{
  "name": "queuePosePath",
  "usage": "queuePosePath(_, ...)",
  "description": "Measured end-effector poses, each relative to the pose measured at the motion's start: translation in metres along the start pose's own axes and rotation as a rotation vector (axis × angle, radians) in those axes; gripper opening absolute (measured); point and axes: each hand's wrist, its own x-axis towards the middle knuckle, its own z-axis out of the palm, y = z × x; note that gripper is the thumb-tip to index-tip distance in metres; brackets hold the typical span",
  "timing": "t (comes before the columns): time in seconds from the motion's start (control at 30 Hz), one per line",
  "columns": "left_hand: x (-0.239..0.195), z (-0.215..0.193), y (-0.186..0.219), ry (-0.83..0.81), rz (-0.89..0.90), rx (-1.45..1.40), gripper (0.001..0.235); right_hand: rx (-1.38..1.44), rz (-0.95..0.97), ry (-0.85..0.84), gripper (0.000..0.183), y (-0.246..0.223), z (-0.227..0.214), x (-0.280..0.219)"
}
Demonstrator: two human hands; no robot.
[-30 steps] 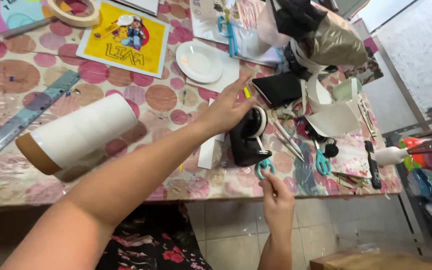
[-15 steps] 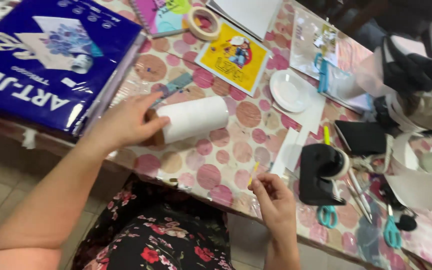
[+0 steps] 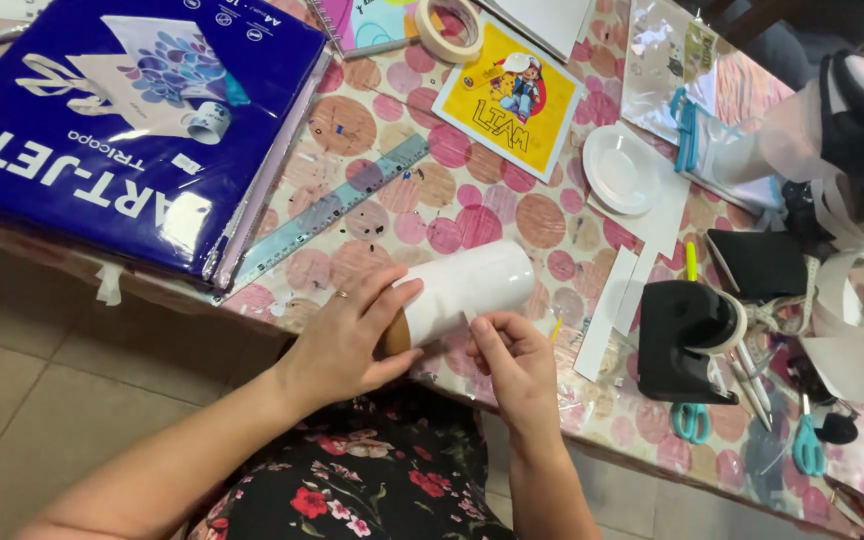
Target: The person wraps a white mug with a roll of white paper, securing it with tape. They then move to a heat press machine, remove a mug with a printed design, and peel off the transfer paper to reveal the image.
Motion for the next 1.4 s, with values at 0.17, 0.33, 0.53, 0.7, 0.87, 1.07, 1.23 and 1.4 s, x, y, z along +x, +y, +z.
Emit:
queuePosePath(0.17, 0.002, -0.001, 0.004, 0.061, 0.078, -0.009, 0.078, 0.053, 0.055, 0.035, 0.019, -0.002, 0.007, -0.005)
queuePosePath(0.33, 0.001, -0.007, 0.013, 0.09, 0.147, -0.012, 0.073, 0.075, 0.076, 0.061, 0.019, -0.01, 0.008, -0.007)
queuePosePath(0.53, -0.001, -0.01, 0.027, 0.118, 0.227, -0.07, 0.059, 0.058, 0.115, 0.102, 0.021, -0.002, -0.001, -0.018)
queuePosePath(0.7, -0.004, -0.016, 0.026, -0.022, 0.294, -0.003, 0.063, 0.052, 0.238, 0.026, 0.018, -0.02, 0.01, -0.034)
queuePosePath(0.87, -0.003, -0.016, 0.028, -0.024, 0.308, -0.013, 0.058, 0.078, 0.188, 0.001, 0.016, -0.015, 0.011, -0.036)
queuePosePath(1.07, 0.0, -0.019, 0.031, -0.028, 0.307, -0.014, 0.043, 0.082, 0.094, 0.017, 0.018, -0.016, 0.015, -0.039)
queuePosePath(1.23, -0.002, -0.015, 0.028, -0.017, 0.312, 0.007, 0.042, -0.044, 0.246, 0.04, 0.017, -0.013, 0.022, -0.037)
queuePosePath(1.4, -0.003, -0.015, 0.03, -0.008, 0.34, 0.012, 0.037, -0.072, 0.278, 0.093, 0.017, -0.015, 0.023, -0.04)
